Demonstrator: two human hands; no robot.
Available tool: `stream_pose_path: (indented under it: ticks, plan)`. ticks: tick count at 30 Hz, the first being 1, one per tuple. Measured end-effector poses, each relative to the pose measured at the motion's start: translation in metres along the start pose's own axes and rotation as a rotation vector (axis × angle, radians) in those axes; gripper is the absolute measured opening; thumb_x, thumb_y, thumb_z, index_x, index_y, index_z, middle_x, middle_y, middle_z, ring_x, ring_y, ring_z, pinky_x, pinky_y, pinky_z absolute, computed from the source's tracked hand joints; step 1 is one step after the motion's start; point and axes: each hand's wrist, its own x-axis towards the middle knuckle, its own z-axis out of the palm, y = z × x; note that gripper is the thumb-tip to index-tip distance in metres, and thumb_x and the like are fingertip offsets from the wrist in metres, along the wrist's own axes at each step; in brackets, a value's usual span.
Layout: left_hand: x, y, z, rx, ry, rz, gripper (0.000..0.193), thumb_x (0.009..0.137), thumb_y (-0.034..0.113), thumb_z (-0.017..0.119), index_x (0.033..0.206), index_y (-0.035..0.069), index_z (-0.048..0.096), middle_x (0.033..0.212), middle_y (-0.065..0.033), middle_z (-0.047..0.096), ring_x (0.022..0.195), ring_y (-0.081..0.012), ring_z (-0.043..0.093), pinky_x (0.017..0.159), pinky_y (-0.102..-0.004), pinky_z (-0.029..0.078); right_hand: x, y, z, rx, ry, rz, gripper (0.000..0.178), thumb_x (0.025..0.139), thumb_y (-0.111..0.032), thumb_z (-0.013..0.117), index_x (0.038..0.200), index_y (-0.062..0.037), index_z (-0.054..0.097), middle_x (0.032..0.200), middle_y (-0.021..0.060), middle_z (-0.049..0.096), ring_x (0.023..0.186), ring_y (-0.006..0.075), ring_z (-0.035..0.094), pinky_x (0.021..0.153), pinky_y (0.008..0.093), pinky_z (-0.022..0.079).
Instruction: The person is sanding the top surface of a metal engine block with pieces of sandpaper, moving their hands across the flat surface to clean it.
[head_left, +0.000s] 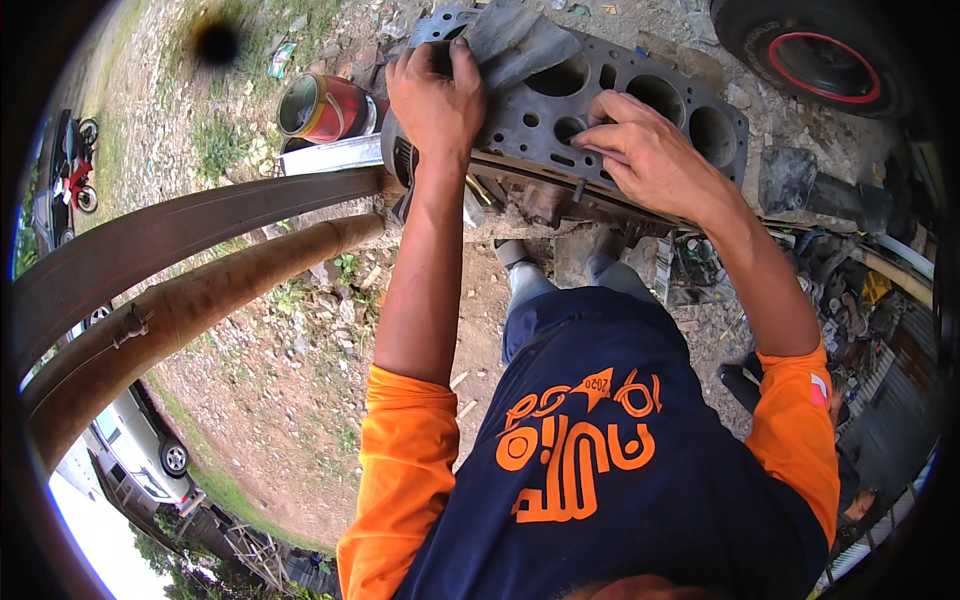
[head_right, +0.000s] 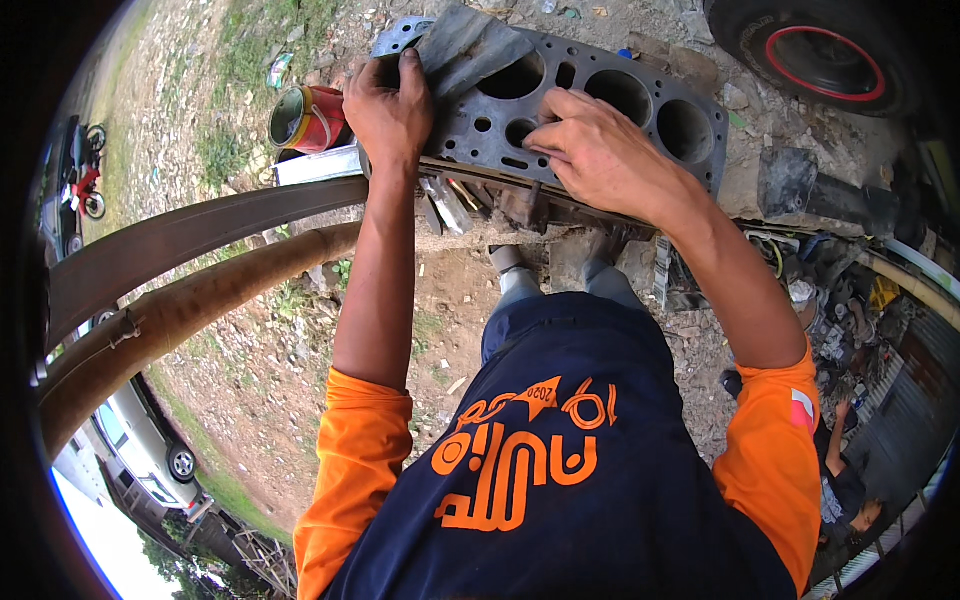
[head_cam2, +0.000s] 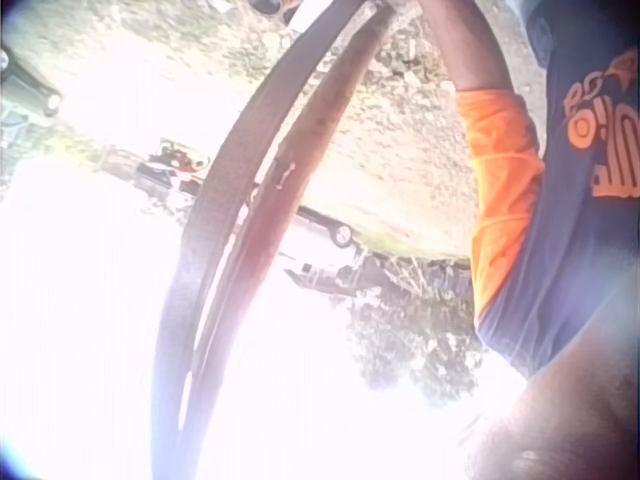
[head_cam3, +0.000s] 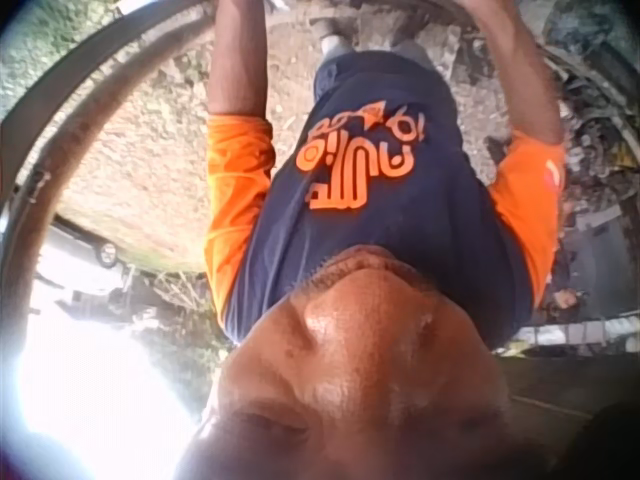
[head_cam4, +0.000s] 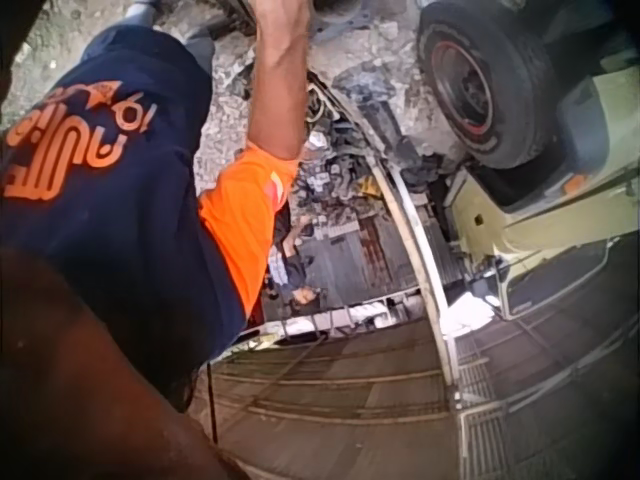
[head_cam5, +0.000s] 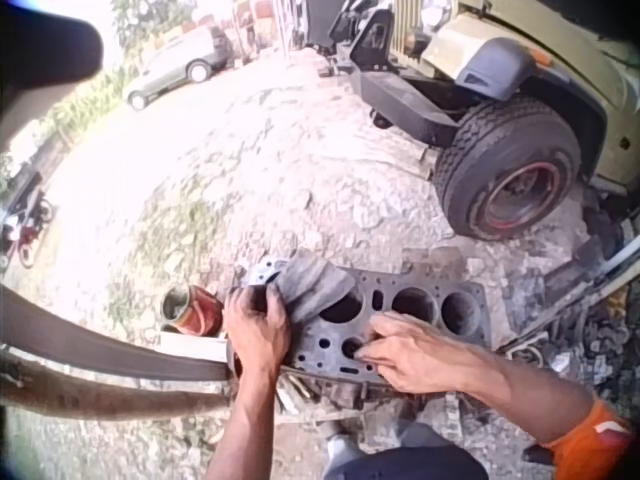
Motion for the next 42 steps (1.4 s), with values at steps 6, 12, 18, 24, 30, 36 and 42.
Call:
stream_pose_path:
  ticks: [6,12,18,24,30,36,42]
  plan:
    - [-0.001,-0.007,0.0,-0.013,-0.048,-0.045,0.029,0.094,0.027,0.071,0.09,-0.001,0.077,0.095,-0.0197,0.074,0.098,-0.0425,0.063,0.09,-0.0503,0.05,-0.006,0.014,-0.002,0.021,0.044,-0.044,0.029,0.09,-0.002,0.069,0.117,-0.0026,0.079,0.127,0.0145,0.061,0.127,0.0328,0.056,0.11,0.0461,0.044]
    - [-0.001,-0.004,0.001,-0.001,-0.018,-0.017,0.029,0.094,0.028,0.071,0.09,-0.001,0.077,0.094,-0.0197,0.074,0.098,-0.0427,0.063,0.09,-0.0505,0.05,-0.013,0.009,-0.001,-0.037,0.087,-0.135,0.034,0.087,0.0,0.07,0.121,0.0,0.076,0.134,0.0145,0.061,0.129,0.0326,0.056,0.113,0.0464,0.042]
    - [0.0,-0.005,0.001,-0.022,-0.014,0.005,0.031,0.095,0.03,0.07,0.091,0.0,0.078,0.094,-0.0206,0.074,0.099,-0.0428,0.063,0.091,-0.0506,0.05,-0.008,0.006,-0.007,-0.117,-0.02,-0.11,0.037,0.088,-0.004,0.07,0.124,-0.0019,0.076,0.131,0.0128,0.064,0.127,0.0313,0.058,0.114,0.046,0.045]
    - [0.0,-0.003,0.002,-0.026,-0.029,-0.039,0.031,0.094,0.03,0.07,0.091,0.0,0.078,0.094,-0.0205,0.073,0.097,-0.0426,0.064,0.092,-0.0507,0.05,-0.008,0.01,-0.011,-0.177,-0.094,-0.061,0.041,0.086,-0.012,0.075,0.125,-0.0025,0.077,0.132,0.0158,0.06,0.131,0.0342,0.054,0.114,0.0488,0.043]
    - [0.0,-0.004,-0.001,-0.026,-0.029,-0.026,0.03,0.094,0.028,0.07,0.091,0.0,0.078,0.094,-0.02,0.074,0.097,-0.0424,0.064,0.092,-0.0503,0.05,0.007,-0.032,-0.032,-0.297,-0.292,0.074,0.04,0.084,-0.026,0.083,0.116,-0.0036,0.079,0.118,0.0168,0.062,0.125,0.0355,0.054,0.105,0.0531,0.042]
    - [0.001,-0.002,0.001,-0.009,-0.035,-0.012,0.028,0.094,0.027,0.07,0.091,0.0,0.078,0.096,-0.0188,0.073,0.096,-0.0421,0.063,0.091,-0.0496,0.049,0.004,-0.024,-0.011,-0.363,-0.183,0.061,0.026,0.089,-0.013,0.072,0.113,-0.0053,0.079,0.113,0.0168,0.068,0.117,0.0358,0.066,0.092,0.0566,0.053]
    - [0.0,-0.003,0.0,0.011,-0.025,-0.016,0.027,0.093,0.027,0.071,0.091,0.0,0.078,0.095,-0.0186,0.073,0.098,-0.0417,0.063,0.09,-0.0496,0.05,0.003,-0.013,-0.007,-0.335,-0.056,-0.072,0.026,0.088,-0.004,0.069,0.112,-0.0059,0.08,0.114,0.0121,0.068,0.117,0.0304,0.065,0.099,0.0476,0.049]
